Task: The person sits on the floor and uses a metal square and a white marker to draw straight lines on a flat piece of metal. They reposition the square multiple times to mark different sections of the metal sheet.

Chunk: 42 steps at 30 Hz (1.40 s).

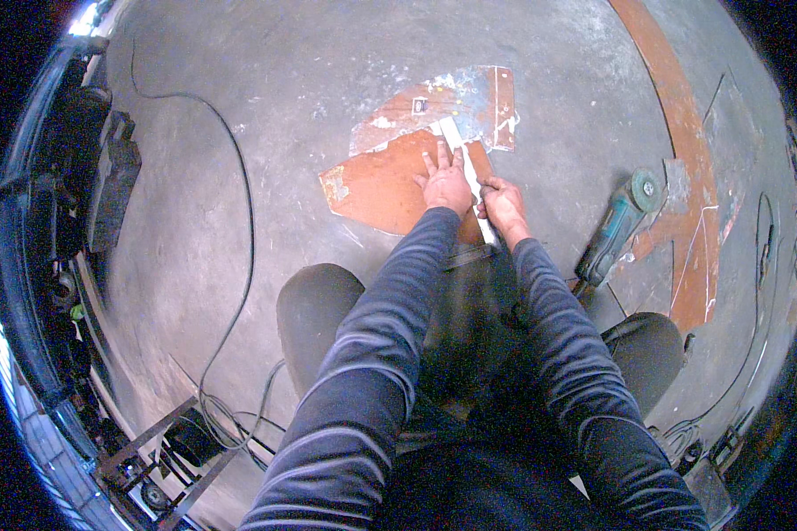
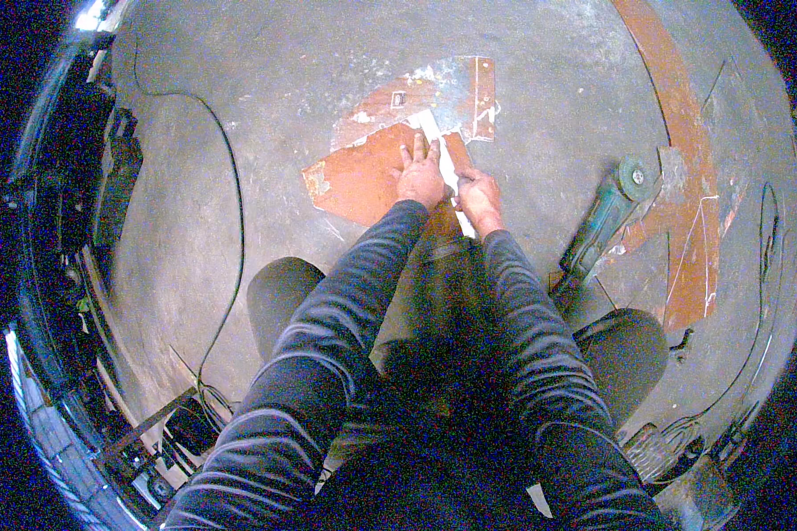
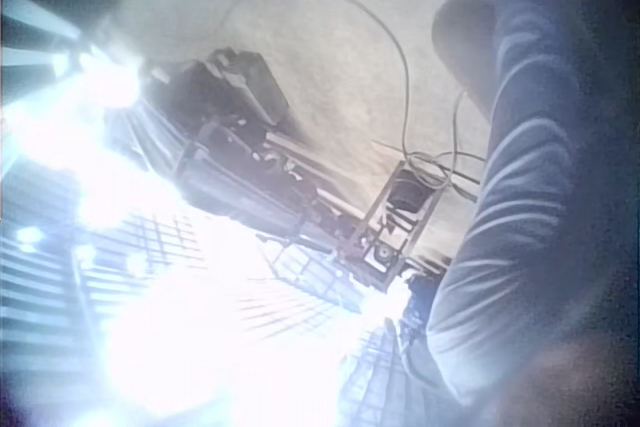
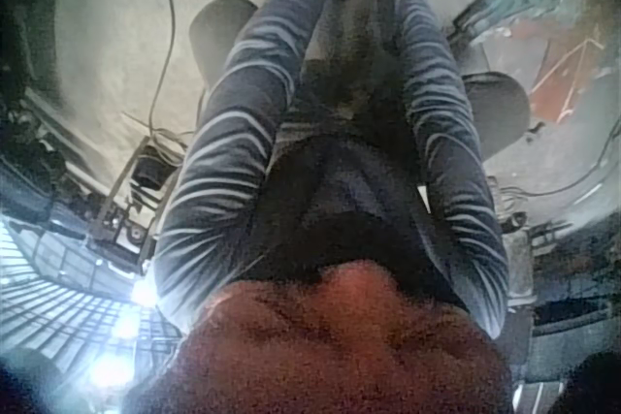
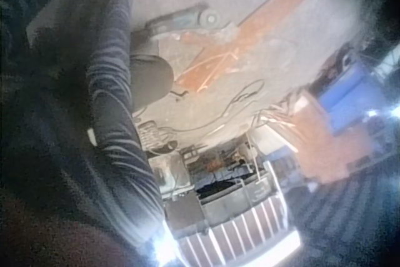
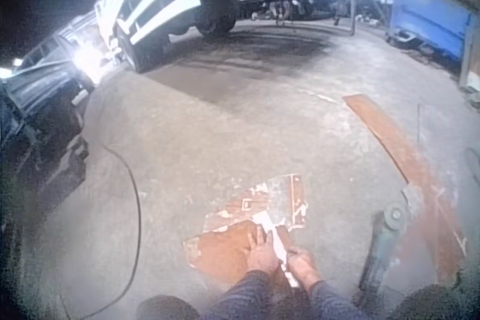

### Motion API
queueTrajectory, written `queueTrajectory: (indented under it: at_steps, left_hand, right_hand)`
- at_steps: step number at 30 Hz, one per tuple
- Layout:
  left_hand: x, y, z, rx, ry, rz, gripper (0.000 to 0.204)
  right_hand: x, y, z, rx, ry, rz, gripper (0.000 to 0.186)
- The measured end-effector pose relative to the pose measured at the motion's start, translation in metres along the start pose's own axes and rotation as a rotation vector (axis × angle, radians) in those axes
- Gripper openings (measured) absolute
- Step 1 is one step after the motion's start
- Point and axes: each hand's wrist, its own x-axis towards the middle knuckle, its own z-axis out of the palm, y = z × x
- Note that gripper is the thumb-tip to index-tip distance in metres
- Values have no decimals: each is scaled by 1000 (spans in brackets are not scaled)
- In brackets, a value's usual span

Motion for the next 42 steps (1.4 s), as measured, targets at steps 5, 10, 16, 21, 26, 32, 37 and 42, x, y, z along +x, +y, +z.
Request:
queueTrajectory:
  at_steps: [5, 10, 16, 21, 26, 32, 37, 42]
  left_hand:
    - [0, -1, -1, 5, -9, 3, 82]
    - [-2, 0, -3, 11, -12, 6, 81]
    - [-1, -2, 0, 17, -20, 7, 81]
    - [-1, 1, -3, 53, -44, 25, 81]
    - [0, 4, -2, 56, -35, 20, 82]
    - [0, 2, -3, 52, -39, 19, 84]
    - [0, 9, -4, 38, -38, 34, 96]
    - [8, -3, 9, 74, 1, 20, 108]
  right_hand:
    - [1, -1, 2, 28, 6, 12, 35]
    - [2, 2, 2, 33, 6, 7, 35]
    - [2, 3, 3, 35, 6, 11, 33]
    - [2, 3, 2, 44, 13, 11, 33]
    - [1, 2, 2, 63, 11, 25, 33]
    - [0, -1, -1, 92, -40, 30, 33]
    - [19, 9, -15, 510, -115, 122, 37]
    - [23, -19, -18, 583, -87, 115, 36]
